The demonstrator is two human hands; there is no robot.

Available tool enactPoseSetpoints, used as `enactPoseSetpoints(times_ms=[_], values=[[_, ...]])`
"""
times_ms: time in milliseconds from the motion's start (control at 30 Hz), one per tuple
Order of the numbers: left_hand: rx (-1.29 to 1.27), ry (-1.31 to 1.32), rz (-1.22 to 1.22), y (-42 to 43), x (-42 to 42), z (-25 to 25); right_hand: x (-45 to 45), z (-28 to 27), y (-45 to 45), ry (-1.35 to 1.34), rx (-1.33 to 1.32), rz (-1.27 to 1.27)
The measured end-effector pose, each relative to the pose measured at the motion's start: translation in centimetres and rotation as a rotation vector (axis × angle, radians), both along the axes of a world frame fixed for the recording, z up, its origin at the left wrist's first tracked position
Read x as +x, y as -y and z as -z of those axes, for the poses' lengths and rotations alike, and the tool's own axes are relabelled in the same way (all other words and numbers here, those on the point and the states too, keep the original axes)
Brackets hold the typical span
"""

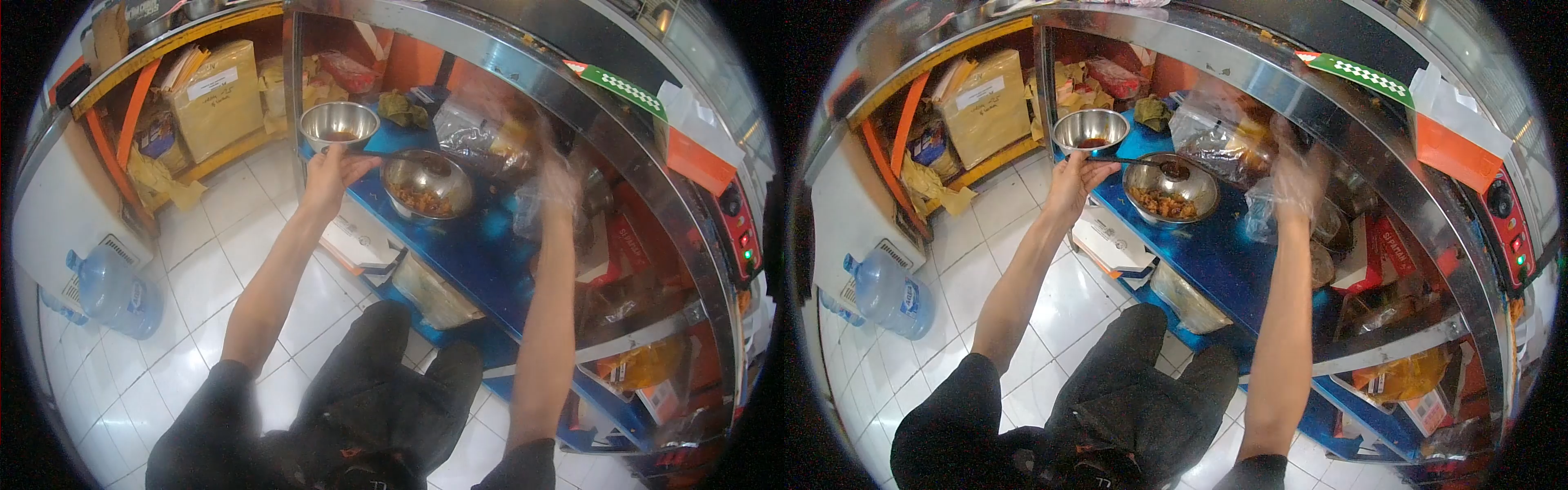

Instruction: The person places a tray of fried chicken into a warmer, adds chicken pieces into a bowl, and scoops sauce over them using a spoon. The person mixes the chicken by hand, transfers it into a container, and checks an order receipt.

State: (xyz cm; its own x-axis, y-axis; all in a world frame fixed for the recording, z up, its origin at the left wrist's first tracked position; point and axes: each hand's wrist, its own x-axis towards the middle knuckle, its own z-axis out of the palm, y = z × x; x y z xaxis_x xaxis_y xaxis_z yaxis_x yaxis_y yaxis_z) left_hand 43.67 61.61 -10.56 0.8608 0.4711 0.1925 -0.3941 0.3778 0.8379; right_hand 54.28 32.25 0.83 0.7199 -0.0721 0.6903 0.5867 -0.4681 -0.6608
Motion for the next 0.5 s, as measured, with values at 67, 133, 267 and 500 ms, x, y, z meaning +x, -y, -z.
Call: enactPoseSetpoints(times_ms=[67, 133, 267, 500], values=[[-0.01, 0.0, -0.007, -0.1, -0.1, -0.3, 0.5, 1.4, 0.0, 0.067, 0.096, 0.004], [-0.017, -0.007, 0.001, 0.0, -0.3, -1.0, -1.2, 2.3, -0.5, -0.124, 0.354, -0.006], [-0.045, 0.002, -0.006, 0.0, -0.3, -1.6, -2.2, 4.3, -1.0, -0.425, 0.891, -0.18], [-0.098, -0.005, -0.006, 0.6, -0.4, -2.4, -1.5, 8.5, -1.0, -0.653, 1.227, -0.304]])
